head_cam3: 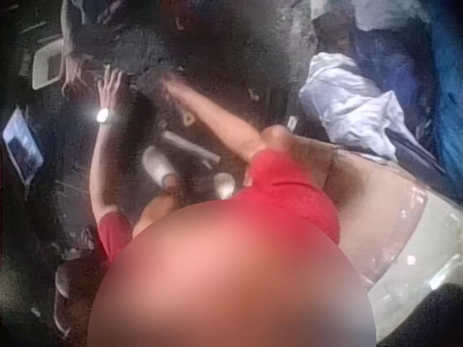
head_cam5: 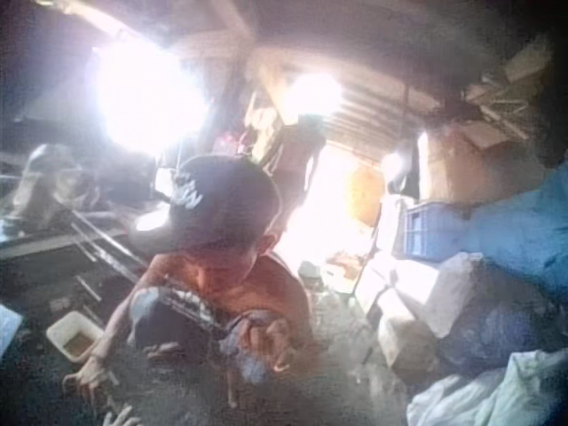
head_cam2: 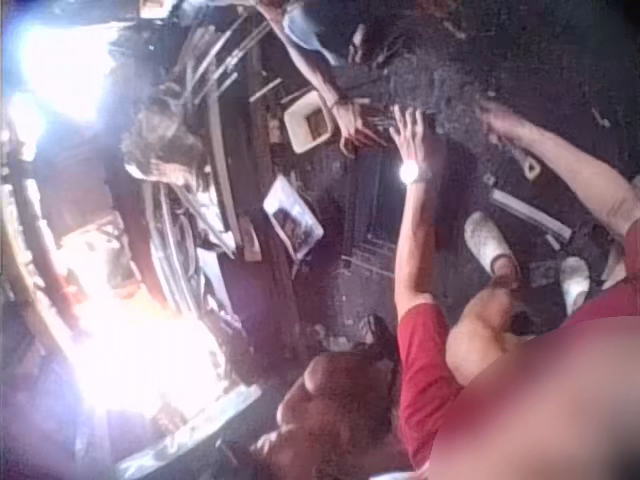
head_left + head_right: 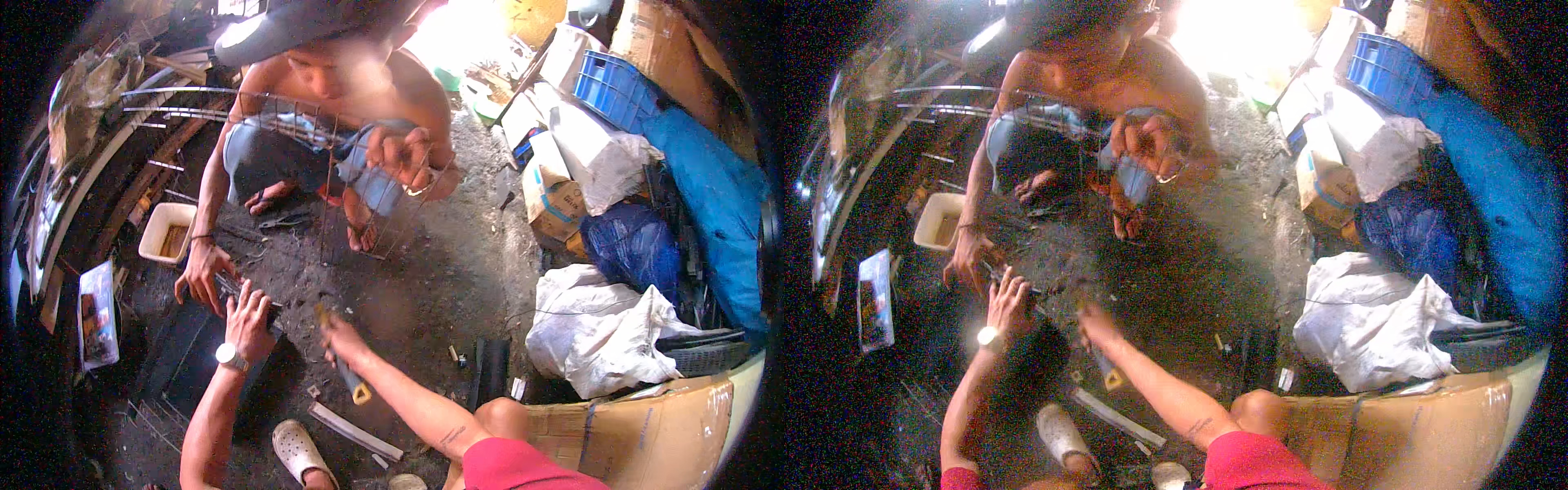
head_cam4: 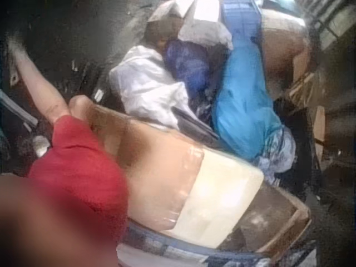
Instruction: The person assembles a rectangular metal wire frame with two other people. They position the frame, use a hammer to secure joints, and adjust the grid sections. The frame is handled repeatedly and inspected during assembly.
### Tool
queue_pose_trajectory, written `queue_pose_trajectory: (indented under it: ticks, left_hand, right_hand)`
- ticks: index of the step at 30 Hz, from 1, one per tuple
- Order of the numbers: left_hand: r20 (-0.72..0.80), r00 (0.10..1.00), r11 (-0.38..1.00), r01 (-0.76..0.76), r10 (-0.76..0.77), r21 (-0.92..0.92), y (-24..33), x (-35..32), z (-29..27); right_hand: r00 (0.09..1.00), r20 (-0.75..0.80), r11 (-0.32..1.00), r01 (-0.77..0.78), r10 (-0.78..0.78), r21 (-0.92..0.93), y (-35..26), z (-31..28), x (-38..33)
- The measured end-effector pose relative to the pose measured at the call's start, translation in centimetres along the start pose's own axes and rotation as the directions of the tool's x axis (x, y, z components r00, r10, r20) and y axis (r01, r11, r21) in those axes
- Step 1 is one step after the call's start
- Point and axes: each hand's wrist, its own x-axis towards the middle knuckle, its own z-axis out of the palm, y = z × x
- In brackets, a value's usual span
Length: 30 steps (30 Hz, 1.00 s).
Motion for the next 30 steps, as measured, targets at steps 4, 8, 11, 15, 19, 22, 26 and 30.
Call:
queue_pose_trajectory:
  ticks: [4, 8, 11, 15, 19, 22, 26, 30]
  left_hand:
    - [-0.173, 0.983, 0.997, -0.058, 0.065, 0.042, 1.7, -0.8, -1.9]
    - [-0.268, 0.95, 0.967, 0.094, -0.158, -0.236, 3.8, -7.7, -4.5]
    - [-0.396, 0.794, 0.883, 0.37, -0.461, -0.288, 2.2, -17.3, -8.4]
    - [-0.449, 0.058, 0.344, 0.73, -0.892, -0.59, -6.6, -28.9, -10.5]
    - [0.359, 0.03, -0.308, 0.452, -0.933, -0.837, -11.3, -33.8, -6.6]
    - [0.444, 0.165, -0.368, 0.352, -0.881, -0.86, -13.4, -32.9, -4.0]
    - [0.434, 0.163, -0.36, 0.346, -0.886, -0.866, -13.5, -31.3, -2.4]
    - [0.469, 0.119, -0.407, 0.343, -0.875, -0.846, -14.0, -30.5, -1.8]
  right_hand:
    - [0.986, 0.107, 0.982, 0.144, -0.131, -0.123, 5.7, 1.1, -0.1]
    - [0.988, -0.063, 0.751, 0.063, -0.138, -0.657, 10.4, -0.7, -0.8]
    - [0.878, -0.212, 0.625, 0.12, -0.429, -0.771, 12.9, -2.1, -2.1]
    - [0.927, -0.186, 0.326, -0.074, -0.326, -0.942, 16.0, -3.9, -1.8]
    - [0.962, -0.196, 0.295, -0.135, -0.188, -0.946, 15.9, -4.6, -0.4]
    - [0.879, -0.094, 0.461, 0.151, -0.467, -0.875, 10.3, -3.4, 1.8]
    - [0.513, 0.144, 0.261, 0.635, -0.846, -0.727, -1.5, 2.2, 5.1]
    - [0.713, 0.388, 0.139, 0.559, -0.584, -0.817, -8.4, 9.8, 7.3]
